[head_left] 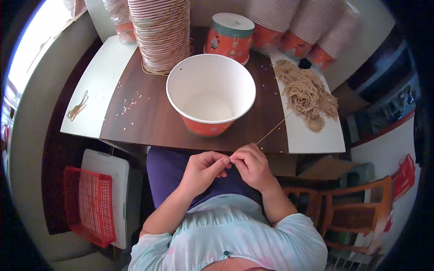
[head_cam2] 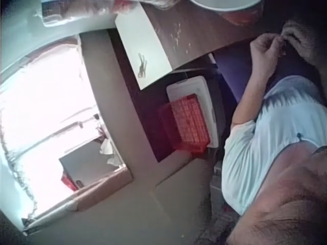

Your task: Attaching string handles to paper buckets at a manufacturing workstation.

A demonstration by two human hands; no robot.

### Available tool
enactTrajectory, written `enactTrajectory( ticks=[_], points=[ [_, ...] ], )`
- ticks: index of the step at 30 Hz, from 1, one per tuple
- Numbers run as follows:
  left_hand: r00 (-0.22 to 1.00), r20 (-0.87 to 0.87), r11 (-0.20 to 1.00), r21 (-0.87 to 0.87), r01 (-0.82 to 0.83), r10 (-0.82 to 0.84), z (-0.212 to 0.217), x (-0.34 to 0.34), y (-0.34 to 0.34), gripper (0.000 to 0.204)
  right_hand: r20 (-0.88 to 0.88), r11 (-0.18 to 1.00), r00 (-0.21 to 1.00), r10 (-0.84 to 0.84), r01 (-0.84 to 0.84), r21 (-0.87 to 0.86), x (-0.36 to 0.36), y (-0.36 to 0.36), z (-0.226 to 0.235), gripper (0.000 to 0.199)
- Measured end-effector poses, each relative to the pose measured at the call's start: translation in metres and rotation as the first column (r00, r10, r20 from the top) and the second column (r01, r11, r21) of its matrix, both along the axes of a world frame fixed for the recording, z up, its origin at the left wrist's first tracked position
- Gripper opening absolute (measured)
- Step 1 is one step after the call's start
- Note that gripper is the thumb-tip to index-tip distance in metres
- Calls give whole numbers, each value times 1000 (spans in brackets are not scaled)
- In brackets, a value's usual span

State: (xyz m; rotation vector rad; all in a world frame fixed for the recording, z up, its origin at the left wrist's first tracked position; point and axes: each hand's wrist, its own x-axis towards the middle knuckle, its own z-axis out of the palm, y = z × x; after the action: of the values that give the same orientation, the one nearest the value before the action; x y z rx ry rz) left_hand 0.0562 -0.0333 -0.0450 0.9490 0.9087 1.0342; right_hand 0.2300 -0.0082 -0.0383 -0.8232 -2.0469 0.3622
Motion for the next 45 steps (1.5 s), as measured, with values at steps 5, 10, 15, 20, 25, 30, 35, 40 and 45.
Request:
enactTrajectory(
  ticks=[5, 10, 15, 20, 25, 30, 35, 40, 45],
  points=[
    [997, -37, 995, 67, -67, 70, 2, -11, -6, 11, -96, 997, 994, 54, -58, -44, -12, -6, 0, 21],
    [983, -56, 981, 96, -170, 176, 0, -21, -14, 8, -90, 998, 994, 67, -69, -16, -25, -8, -5, 23],
    [957, -193, 958, 229, -171, 217, -1, -31, -25, 10, -42, 996, 995, 85, -83, 31, -35, -12, -5, 18],
    [988, -106, 991, -61, -118, 111, 0, -44, -26, 17, -29, 990, 992, 121, -118, 83, -37, -10, -7, 21],
    [999, -47, 988, -153, 9, -16, -3, -50, -27, 21, 70, 981, 988, 139, -147, 128, -36, -10, -9, 22],
    [998, -55, 993, -118, 7, -13, -9, -46, -28, 15, 139, 977, 978, 154, -172, 130, -34, -11, -9, 21],
    [996, -90, 999, -53, 14, -19, -14, -47, -27, 10, 84, 981, 983, 166, -173, 88, -35, -13, -15, 21],
    [994, -109, 998, -56, 19, -25, -11, -46, -33, 6, 97, 985, 982, 160, -166, 54, -32, -19, -13, 20],
    [940, -338, 996, 92, -17, 47, -2, -42, -43, 7, 95, 989, 985, 145, -146, 0, -30, -29, -11, 19]
  ],
)
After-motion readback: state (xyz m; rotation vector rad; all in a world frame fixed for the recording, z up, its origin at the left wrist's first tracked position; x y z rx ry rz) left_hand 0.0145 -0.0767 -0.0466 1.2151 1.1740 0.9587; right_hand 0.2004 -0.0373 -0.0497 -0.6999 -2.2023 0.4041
